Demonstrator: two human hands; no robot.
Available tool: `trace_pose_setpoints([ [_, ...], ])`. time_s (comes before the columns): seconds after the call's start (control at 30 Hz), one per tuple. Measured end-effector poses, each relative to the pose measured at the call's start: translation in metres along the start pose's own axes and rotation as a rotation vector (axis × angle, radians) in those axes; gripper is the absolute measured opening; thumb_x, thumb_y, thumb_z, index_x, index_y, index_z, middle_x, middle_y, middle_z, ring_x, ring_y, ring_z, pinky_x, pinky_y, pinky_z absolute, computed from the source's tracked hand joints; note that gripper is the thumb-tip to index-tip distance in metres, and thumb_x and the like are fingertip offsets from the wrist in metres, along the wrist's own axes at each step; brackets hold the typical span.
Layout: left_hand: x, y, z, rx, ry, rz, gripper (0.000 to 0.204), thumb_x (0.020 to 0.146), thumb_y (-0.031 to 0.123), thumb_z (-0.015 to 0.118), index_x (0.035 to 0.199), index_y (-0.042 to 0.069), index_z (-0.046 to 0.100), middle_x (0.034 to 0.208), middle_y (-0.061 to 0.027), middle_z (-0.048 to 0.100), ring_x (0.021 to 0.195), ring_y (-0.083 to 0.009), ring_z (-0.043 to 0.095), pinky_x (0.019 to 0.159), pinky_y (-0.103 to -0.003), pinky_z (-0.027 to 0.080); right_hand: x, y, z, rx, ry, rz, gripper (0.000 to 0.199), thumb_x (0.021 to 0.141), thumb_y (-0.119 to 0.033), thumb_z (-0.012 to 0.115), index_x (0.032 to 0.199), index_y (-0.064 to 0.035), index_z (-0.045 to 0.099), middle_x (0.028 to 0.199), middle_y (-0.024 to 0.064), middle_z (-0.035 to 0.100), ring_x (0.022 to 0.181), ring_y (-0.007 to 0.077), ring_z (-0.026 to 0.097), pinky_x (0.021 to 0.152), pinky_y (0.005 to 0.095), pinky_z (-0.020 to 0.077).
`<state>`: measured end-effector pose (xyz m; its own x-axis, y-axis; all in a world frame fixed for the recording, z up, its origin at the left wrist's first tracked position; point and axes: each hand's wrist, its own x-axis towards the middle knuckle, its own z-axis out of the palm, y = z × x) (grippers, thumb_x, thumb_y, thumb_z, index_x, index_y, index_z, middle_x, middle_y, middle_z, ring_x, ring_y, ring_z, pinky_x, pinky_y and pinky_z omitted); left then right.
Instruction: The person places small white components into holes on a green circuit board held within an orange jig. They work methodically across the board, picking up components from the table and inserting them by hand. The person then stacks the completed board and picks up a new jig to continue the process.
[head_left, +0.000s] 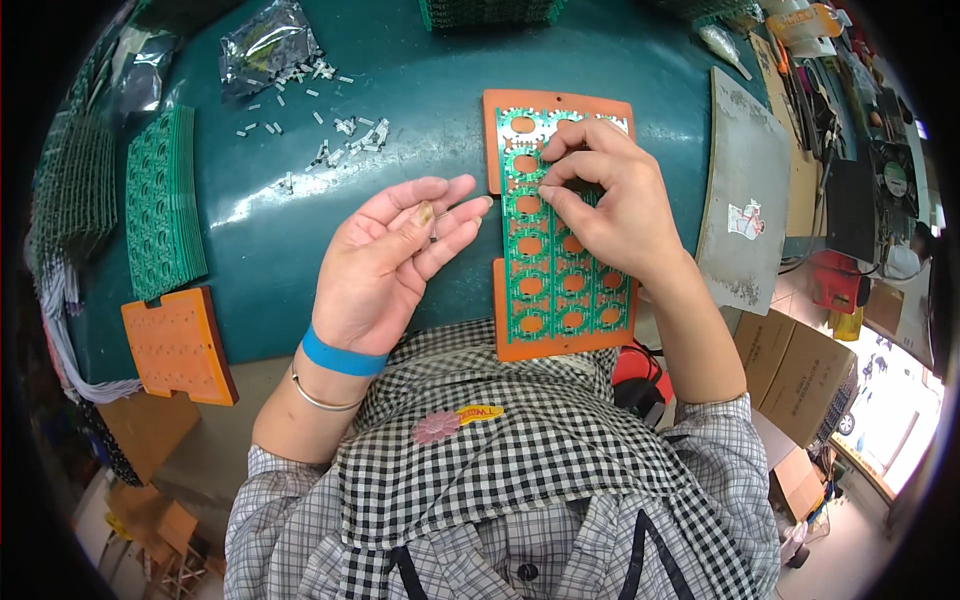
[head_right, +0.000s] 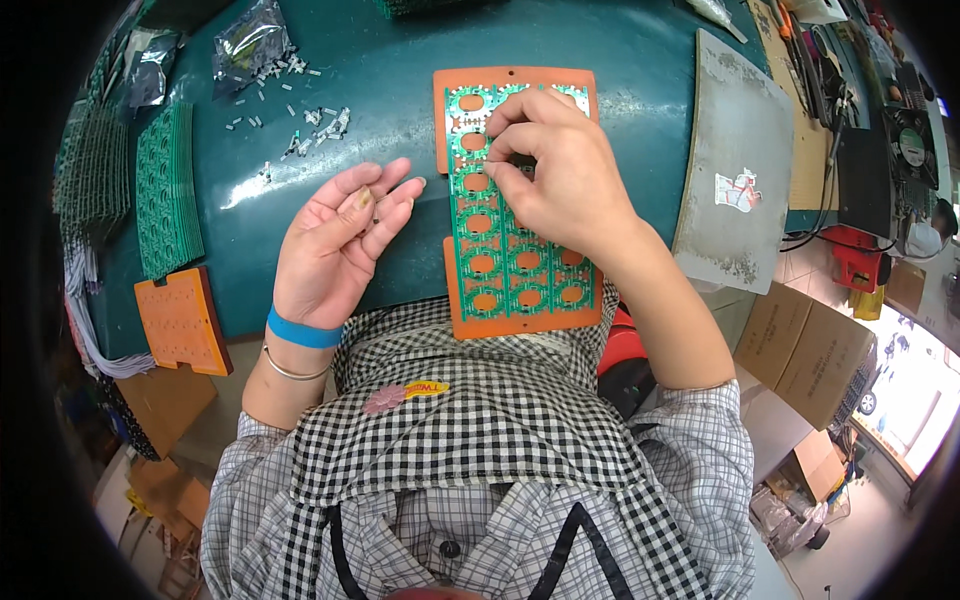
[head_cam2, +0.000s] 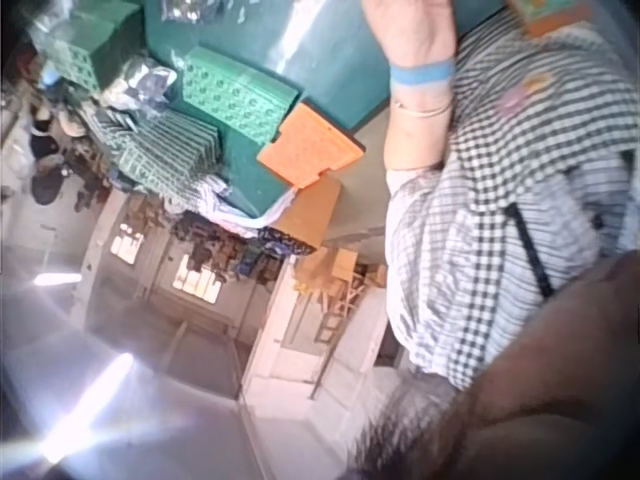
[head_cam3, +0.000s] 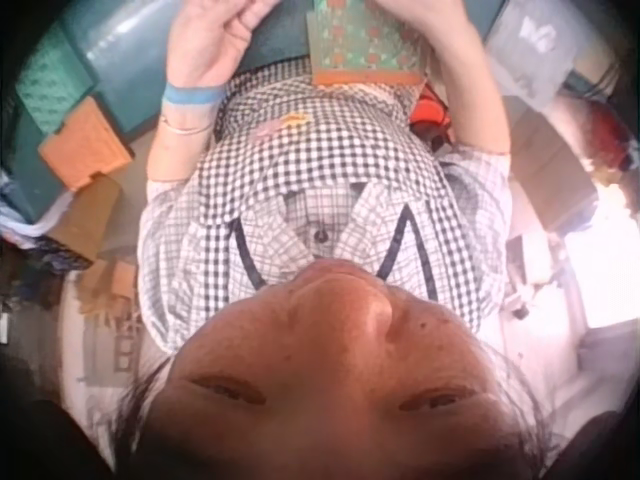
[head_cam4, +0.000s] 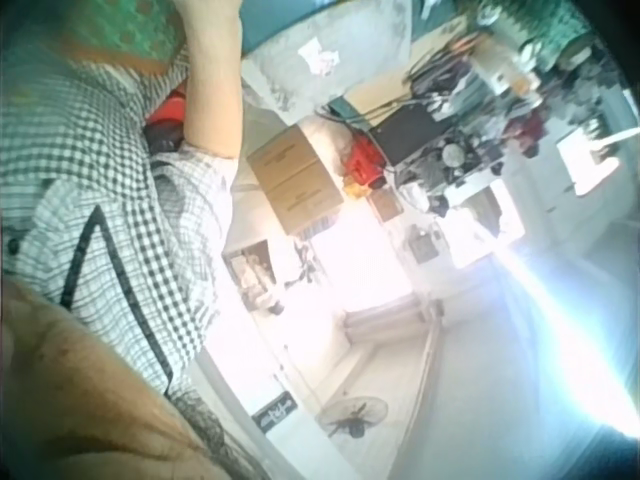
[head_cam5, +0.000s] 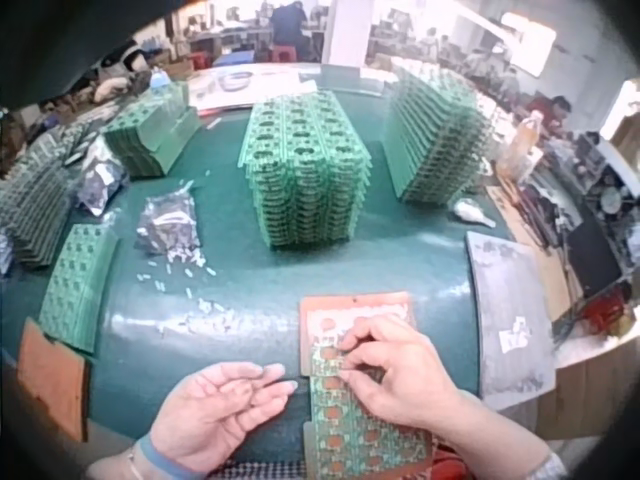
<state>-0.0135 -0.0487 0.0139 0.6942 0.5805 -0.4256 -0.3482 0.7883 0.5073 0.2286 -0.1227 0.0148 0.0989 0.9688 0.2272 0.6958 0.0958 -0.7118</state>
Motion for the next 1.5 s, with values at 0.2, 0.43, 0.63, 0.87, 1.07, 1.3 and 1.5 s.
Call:
trace_pose_setpoints([
  [0.2,0.0,-0.002,0.009,0.067,0.069,0.02,0.039,0.099,-0.004,0.051,0.137,-0.008,0.047,0.142,-0.027,0.051,0.13,-0.0375,0.054,0.107,-0.04,0.052,0.002,-0.001,-0.001,-0.028,-0.013,-0.022,0.006,0.075,-0.002,0.075,0.079,-0.0015,0.071,0.095,0.006,0.066,0.089,0.0266,0.065,0.076,0.0373,0.053],
  [0.43,-0.001,-0.004,0.006,0.12,0.004,-0.034,0.042,0.099,-0.003,0.052,0.14,-0.01,0.044,0.139,-0.0267,0.053,0.126,-0.0363,0.059,0.104,-0.039,0.055,0.007,-0.002,0.004,-0.121,-0.029,-0.144,0.006,0.075,-0.001,0.074,0.08,-0.0008,0.071,0.092,0.0048,0.066,0.08,0.0248,0.066,0.07,0.0356,0.0531],
  [0.63,-0.001,-0.007,0.003,0.195,0.037,-0.065,0.037,0.101,0.003,0.055,0.136,-0.006,0.051,0.127,-0.023,0.063,0.113,-0.0311,0.067,0.094,-0.033,0.061,0.006,-0.005,0.005,-0.076,-0.013,-0.043,0.007,0.073,0.0,0.074,0.08,-0.0004,0.072,0.087,0.0057,0.066,0.075,0.025,0.067,0.065,0.0364,0.0538],
  [0.87,0.001,-0.012,0.003,0.126,-0.015,-0.052,0.036,0.102,0.008,0.055,0.135,-0.006,0.051,0.124,-0.0216,0.065,0.114,-0.0309,0.067,0.097,-0.035,0.059,0.008,-0.005,0.0,-0.171,-0.113,-0.139,0.014,0.072,-0.002,0.077,0.085,-0.0014,0.074,0.09,0.0072,0.067,0.087,0.0264,0.066,0.075,0.0388,0.0542],
  [1.07,0.001,-0.016,0.006,0.096,-0.034,-0.059,0.038,0.104,0.011,0.053,0.138,-0.006,0.049,0.127,-0.0195,0.063,0.12,-0.029,0.063,0.104,-0.039,0.054,0.003,-0.034,-0.001,-0.029,0.024,-0.208,0.014,0.069,-0.004,0.077,0.082,-0.0021,0.071,0.094,0.0081,0.065,0.091,0.028,0.063,0.077,0.0391,0.0521],
  [1.3,-0.001,-0.017,0.016,-0.006,-0.119,-0.147,0.043,0.105,0.015,0.053,0.141,-0.005,0.047,0.132,-0.0157,0.06,0.123,-0.0236,0.061,0.107,-0.037,0.051,0.005,-0.038,0.021,-0.038,0.147,-0.492,0.015,0.063,-0.005,0.071,0.075,-0.004,0.064,0.096,0.0072,0.062,0.092,0.0277,0.06,0.077,0.0387,0.0506],
  [1.5,-0.004,-0.017,0.014,0.045,-0.08,-0.108,0.039,0.105,0.016,0.053,0.138,-0.003,0.05,0.127,-0.0164,0.064,0.115,-0.0231,0.066,0.1,-0.036,0.056,-0.002,-0.043,0.003,0.205,0.042,-0.154,0.014,0.07,0.002,0.075,0.078,-0.0033,0.065,0.097,0.0073,0.063,0.093,0.0269,0.061,0.076,0.0357,0.0512],
])
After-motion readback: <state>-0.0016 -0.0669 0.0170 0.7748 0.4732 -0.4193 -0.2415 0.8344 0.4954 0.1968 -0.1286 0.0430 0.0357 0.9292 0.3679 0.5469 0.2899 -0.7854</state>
